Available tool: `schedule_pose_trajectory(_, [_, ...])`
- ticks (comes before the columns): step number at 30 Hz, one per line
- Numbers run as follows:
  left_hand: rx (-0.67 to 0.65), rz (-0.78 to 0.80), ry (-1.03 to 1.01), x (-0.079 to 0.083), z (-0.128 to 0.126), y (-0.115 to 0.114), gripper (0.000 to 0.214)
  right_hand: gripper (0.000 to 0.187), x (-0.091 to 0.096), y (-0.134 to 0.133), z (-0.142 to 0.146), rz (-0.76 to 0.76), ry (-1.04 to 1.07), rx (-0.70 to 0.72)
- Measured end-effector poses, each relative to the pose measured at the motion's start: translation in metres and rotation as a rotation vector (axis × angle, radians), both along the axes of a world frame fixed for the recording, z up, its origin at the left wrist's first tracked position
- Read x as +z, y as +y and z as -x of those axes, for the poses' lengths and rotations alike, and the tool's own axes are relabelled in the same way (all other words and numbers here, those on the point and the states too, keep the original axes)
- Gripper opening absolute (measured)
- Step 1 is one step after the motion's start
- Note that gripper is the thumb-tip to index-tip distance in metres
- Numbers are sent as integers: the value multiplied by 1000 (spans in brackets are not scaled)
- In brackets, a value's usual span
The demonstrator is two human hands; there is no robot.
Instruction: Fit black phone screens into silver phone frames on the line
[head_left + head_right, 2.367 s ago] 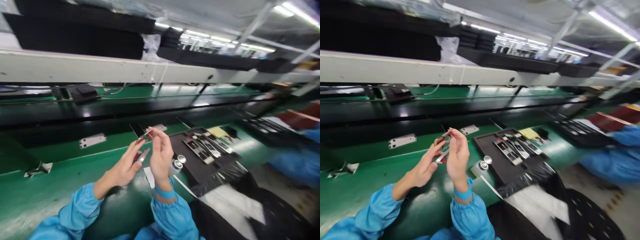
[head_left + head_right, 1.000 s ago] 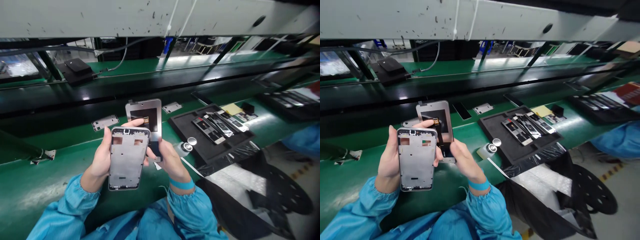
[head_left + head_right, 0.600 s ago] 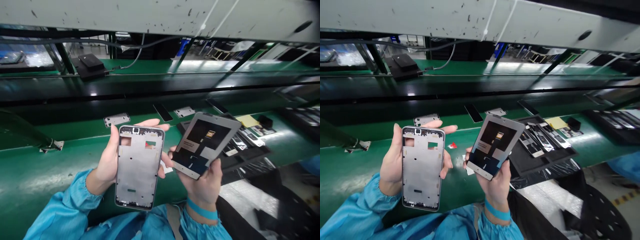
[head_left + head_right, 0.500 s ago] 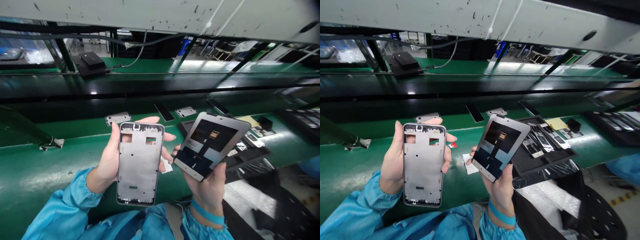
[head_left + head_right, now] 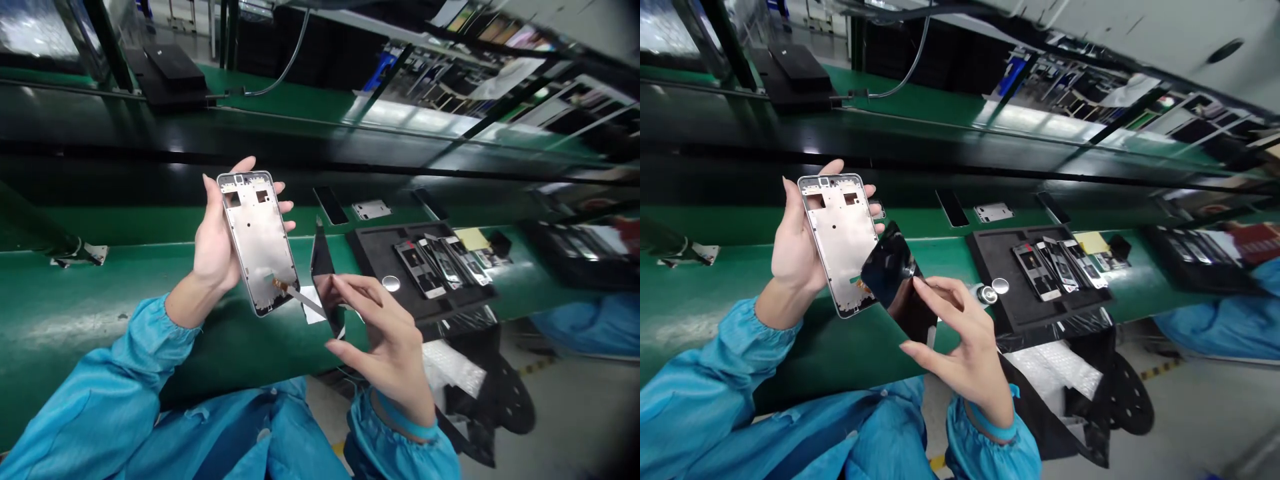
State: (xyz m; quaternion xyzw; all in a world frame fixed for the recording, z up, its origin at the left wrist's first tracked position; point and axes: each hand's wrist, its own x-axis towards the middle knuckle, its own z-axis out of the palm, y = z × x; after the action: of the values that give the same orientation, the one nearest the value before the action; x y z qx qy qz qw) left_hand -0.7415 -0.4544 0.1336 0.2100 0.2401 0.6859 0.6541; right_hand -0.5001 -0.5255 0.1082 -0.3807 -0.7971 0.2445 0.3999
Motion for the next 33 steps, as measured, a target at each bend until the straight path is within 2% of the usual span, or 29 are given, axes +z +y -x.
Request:
schedule_pose_trajectory(5, [5,-51,21,-2,0,-1,65,61,-2,3,-5,11,-49,13])
schedule_pose_trajectory(9, [-12,-160,92,-8,1,-1,51,63,-2,5,-3,35,-75,24])
schedule_pose_trajectory(11, [-28,-228,140,-11,3,-1,47,64,-4,6,4,45,-56,29])
schedule_pose_trajectory(14, [-39,-305,217,-15,6,0,53,68,-13,8,24,42,67,21])
schedule_pose_trajectory(17, [-32,-250,289,-19,10,3,55,77,-25,12,44,51,197,-39])
schedule_pose_trajectory(20, [-6,-242,339,-22,13,5,60,81,-33,18,57,71,209,-85])
schedule_pose_trajectory(27, [-27,-516,504,-25,20,1,47,75,-35,31,67,-60,175,-42])
schedule_pose_trajectory(30, [-19,-499,478,-23,14,-3,46,77,-45,36,72,-96,194,-15])
schedule_pose_trajectory(33, [-28,-374,386,-21,1,-6,51,72,-62,37,78,-100,170,-42])
